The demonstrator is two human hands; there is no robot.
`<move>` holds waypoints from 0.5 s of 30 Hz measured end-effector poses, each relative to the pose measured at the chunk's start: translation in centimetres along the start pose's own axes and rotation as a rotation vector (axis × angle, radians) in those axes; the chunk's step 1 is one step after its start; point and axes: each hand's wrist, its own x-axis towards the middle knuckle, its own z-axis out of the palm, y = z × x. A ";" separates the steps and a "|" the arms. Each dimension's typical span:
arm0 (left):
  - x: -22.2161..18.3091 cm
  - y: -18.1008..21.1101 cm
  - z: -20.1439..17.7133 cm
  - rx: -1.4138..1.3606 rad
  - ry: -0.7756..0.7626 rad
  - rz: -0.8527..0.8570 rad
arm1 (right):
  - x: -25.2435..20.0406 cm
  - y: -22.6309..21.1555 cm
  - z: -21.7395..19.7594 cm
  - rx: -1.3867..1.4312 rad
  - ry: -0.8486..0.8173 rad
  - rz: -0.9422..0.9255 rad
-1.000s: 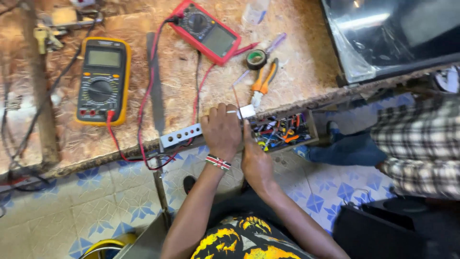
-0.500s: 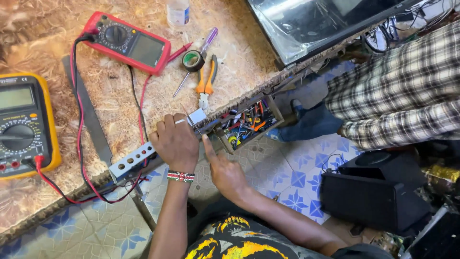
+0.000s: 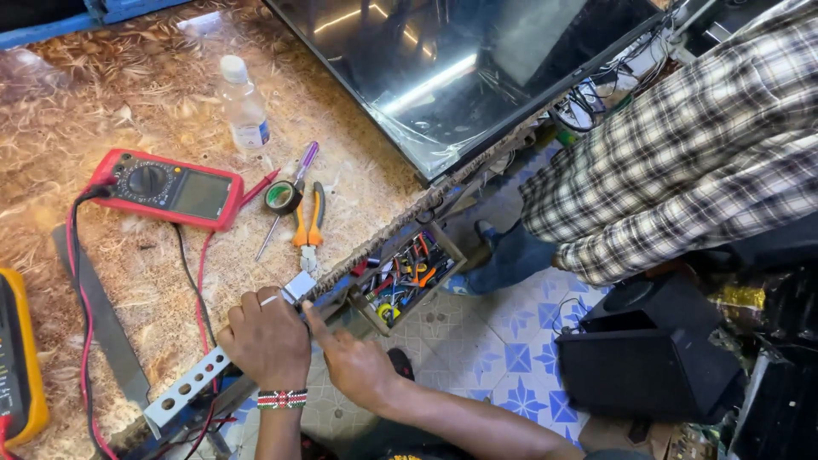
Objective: Cutting a small plastic strip using wire cutters on an electronics repair workbench.
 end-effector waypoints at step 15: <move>-0.7 -0.1 0.5 -0.002 0.012 0.001 | -0.6 -0.2 0.2 0.026 0.002 0.020</move>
